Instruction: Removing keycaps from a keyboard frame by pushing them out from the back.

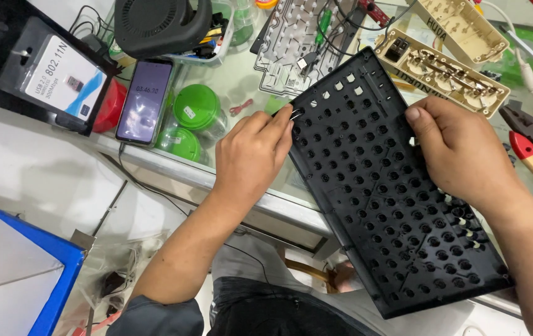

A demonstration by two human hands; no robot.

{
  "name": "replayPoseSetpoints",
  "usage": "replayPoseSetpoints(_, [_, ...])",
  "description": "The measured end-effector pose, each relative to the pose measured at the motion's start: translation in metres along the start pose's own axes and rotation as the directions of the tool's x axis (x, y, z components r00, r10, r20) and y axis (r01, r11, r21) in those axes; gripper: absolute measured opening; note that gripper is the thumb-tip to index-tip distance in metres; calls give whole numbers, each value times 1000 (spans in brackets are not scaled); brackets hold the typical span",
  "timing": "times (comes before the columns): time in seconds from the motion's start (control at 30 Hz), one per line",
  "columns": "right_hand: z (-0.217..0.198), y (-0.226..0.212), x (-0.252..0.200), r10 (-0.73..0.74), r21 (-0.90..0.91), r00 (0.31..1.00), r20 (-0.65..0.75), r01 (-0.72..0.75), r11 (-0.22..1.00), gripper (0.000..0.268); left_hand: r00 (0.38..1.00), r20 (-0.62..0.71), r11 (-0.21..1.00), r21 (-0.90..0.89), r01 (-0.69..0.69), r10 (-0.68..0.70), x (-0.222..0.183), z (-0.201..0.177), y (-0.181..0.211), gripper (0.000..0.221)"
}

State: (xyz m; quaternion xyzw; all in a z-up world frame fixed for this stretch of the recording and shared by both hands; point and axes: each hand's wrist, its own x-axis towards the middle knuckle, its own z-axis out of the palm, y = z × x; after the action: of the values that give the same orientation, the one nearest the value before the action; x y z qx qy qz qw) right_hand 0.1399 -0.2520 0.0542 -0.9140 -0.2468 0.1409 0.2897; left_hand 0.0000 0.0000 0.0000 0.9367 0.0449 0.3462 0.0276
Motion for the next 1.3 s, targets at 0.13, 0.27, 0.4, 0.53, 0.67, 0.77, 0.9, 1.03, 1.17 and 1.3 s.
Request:
replayPoseSetpoints(0.13, [0, 1, 1, -8, 9, 1000, -6, 8, 1000, 30, 1000, 20, 1000, 13, 5, -5, 1, 4, -1, 21])
replayPoseSetpoints(0.27, [-4, 2, -1, -71, -20, 997, 10, 71, 997, 28, 1000, 14, 998, 59, -17, 16, 1, 4, 0, 19])
replayPoseSetpoints(0.4, [-4, 1, -2, -60, -14, 998, 18, 60, 998, 28, 1000, 1, 996, 89, -25, 25, -1, 11, 1, 15])
replayPoseSetpoints(0.53, [-3, -1, 0, -53, 3, 999, 14, 53, 999, 31, 999, -16, 997, 71, -40, 41, -5, 22, 0, 16])
replayPoseSetpoints(0.67, [0, 2, 12, 48, -16, 996, 77, -47, 999, 35, 998, 55, 994, -111, 20, -14, 1, 21, -3, 20])
replayPoseSetpoints(0.77, [6, 18, 23, 35, 3, 995, 96, -36, 999, 36, 989, 96, 947, -289, 140, -116, 2, 13, -9, 24])
replayPoseSetpoints(0.9, [13, 47, 39, -49, 137, 996, 75, 38, 990, 41, 973, 112, 861, -453, 231, -202, 2, 13, -10, 23])
replayPoseSetpoints(1.03, [11, 54, 38, -66, 151, 996, 66, 56, 987, 46, 958, 132, 812, -509, 285, -254, 5, 6, -9, 23])
replayPoseSetpoints(1.17, [4, 66, 40, -174, 44, 980, -91, 179, 983, 44, 813, 413, 441, -690, 574, -412, 4, 15, -17, 26])
replayPoseSetpoints(1.3, [4, 72, 36, -166, 157, 930, -328, 227, 961, 41, 796, 555, 183, -780, 599, -240, 2, 6, 3, 40])
